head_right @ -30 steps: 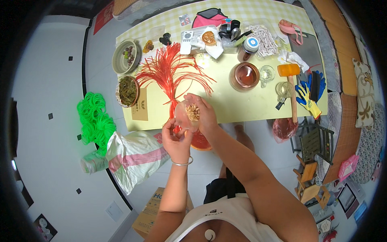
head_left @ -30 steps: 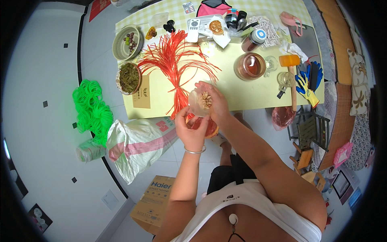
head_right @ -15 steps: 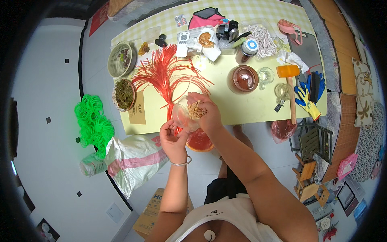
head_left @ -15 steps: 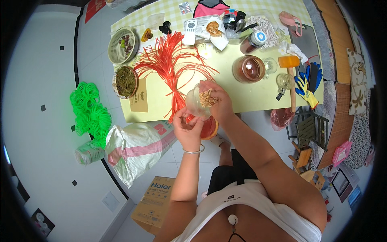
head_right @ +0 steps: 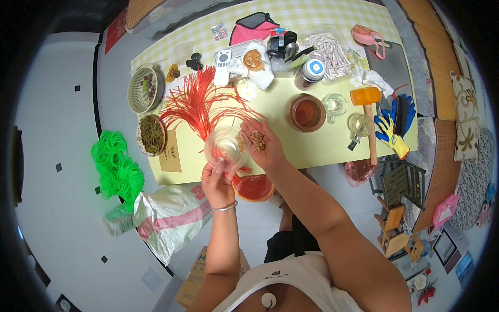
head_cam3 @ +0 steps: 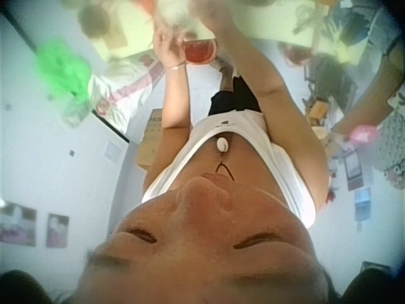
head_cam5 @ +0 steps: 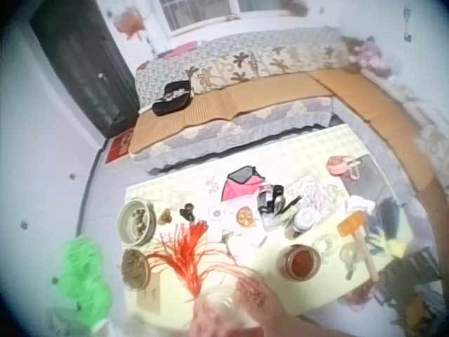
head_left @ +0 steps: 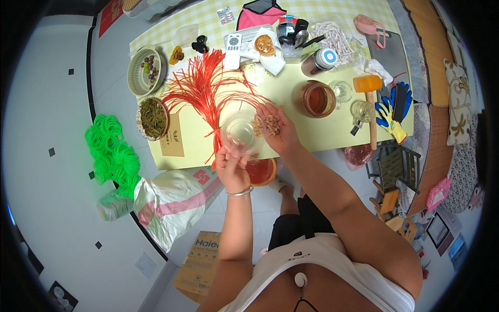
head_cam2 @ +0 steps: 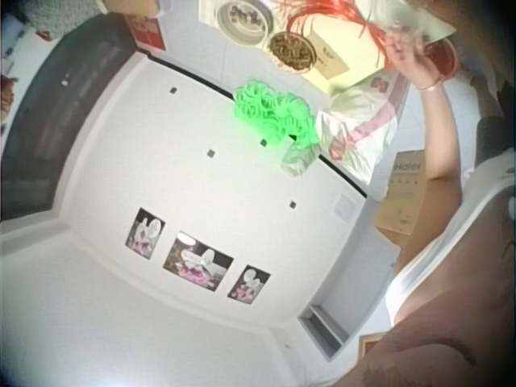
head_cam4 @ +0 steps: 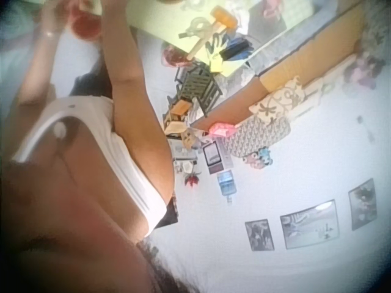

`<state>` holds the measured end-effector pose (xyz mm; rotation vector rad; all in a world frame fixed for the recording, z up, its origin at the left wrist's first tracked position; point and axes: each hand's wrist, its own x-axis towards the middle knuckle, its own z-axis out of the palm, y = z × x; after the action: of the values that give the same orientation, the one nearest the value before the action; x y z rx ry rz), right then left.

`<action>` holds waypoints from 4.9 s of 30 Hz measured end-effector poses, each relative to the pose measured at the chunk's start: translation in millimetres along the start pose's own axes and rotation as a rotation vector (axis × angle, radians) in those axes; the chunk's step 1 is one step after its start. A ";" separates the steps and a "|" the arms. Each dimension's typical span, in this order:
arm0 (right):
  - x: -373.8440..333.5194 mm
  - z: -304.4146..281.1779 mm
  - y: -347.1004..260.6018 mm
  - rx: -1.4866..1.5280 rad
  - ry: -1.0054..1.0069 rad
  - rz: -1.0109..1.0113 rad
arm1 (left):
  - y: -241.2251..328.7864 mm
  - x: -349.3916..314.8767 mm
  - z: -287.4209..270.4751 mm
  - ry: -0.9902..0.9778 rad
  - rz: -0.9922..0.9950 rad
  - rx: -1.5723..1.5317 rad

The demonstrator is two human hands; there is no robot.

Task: The person places a pink plastic bag into a brown bucket and then lines a yellow bucket with another pink plastic bag. They then handle a large white sack containing a green honeycomb structure, adjusting the sack's opening and lifting it.

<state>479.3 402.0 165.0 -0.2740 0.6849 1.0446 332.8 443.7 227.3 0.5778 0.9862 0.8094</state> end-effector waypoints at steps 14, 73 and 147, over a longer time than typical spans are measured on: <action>-29.4 14.9 -54.9 -0.048 -0.018 0.097 | -121.7 172.2 -1.0 0.070 -0.425 -0.051; -251.6 30.1 147.7 -0.531 -0.396 0.656 | 153.5 -195.8 -90.1 -0.216 0.855 1.235; -211.3 -97.6 137.2 -1.375 0.302 0.593 | 7.0 -273.3 -363.9 0.137 -0.321 1.318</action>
<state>255.1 271.0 239.8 -1.5015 0.1866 1.9630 -79.1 251.1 205.5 1.4320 1.6435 -0.2065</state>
